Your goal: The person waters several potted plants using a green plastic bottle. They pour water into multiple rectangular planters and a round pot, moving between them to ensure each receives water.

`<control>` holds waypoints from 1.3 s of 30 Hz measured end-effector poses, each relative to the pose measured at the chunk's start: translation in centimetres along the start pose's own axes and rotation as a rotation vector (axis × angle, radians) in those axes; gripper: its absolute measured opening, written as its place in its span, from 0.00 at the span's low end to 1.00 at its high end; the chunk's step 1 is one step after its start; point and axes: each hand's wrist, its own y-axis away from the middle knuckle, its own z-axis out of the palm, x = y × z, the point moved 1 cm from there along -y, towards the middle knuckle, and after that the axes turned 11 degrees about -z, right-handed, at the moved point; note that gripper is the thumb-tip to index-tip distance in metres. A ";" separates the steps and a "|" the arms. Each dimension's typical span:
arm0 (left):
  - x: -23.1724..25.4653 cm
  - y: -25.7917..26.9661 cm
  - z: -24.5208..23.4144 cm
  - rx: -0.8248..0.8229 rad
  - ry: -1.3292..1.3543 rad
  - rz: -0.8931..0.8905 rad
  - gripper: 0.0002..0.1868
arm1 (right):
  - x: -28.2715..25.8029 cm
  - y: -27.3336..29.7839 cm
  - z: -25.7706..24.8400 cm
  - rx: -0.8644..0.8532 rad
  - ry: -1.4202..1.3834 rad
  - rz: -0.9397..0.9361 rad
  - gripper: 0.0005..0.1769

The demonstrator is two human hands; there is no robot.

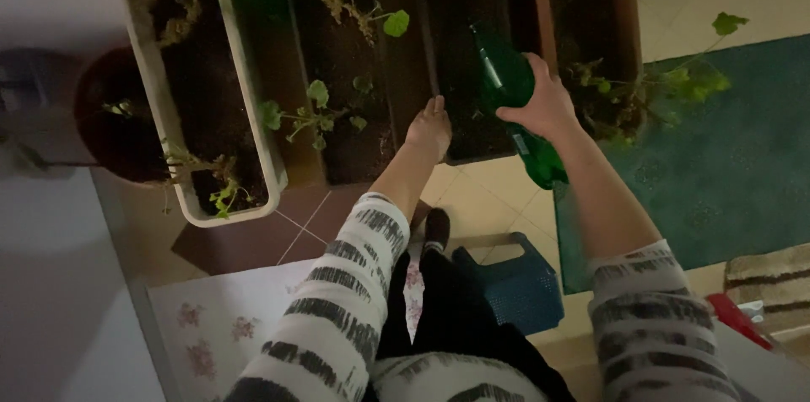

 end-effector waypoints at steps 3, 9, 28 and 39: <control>0.0 0.4 -0.4 -0.024 -0.031 0.003 0.40 | -0.5 -0.2 0.1 0.004 -0.014 -0.011 0.64; 0.0 0.3 -0.5 -0.030 -0.063 0.016 0.41 | -1.3 -0.9 -0.4 -0.004 -0.015 -0.009 0.62; 0.2 2.0 -0.7 0.033 0.199 -0.007 0.39 | -1.3 -4.7 -1.3 0.058 -0.029 -0.158 0.61; 0.5 -0.7 2.0 0.104 0.039 0.028 0.37 | -1.1 -7.0 -2.2 0.006 -0.030 -0.125 0.63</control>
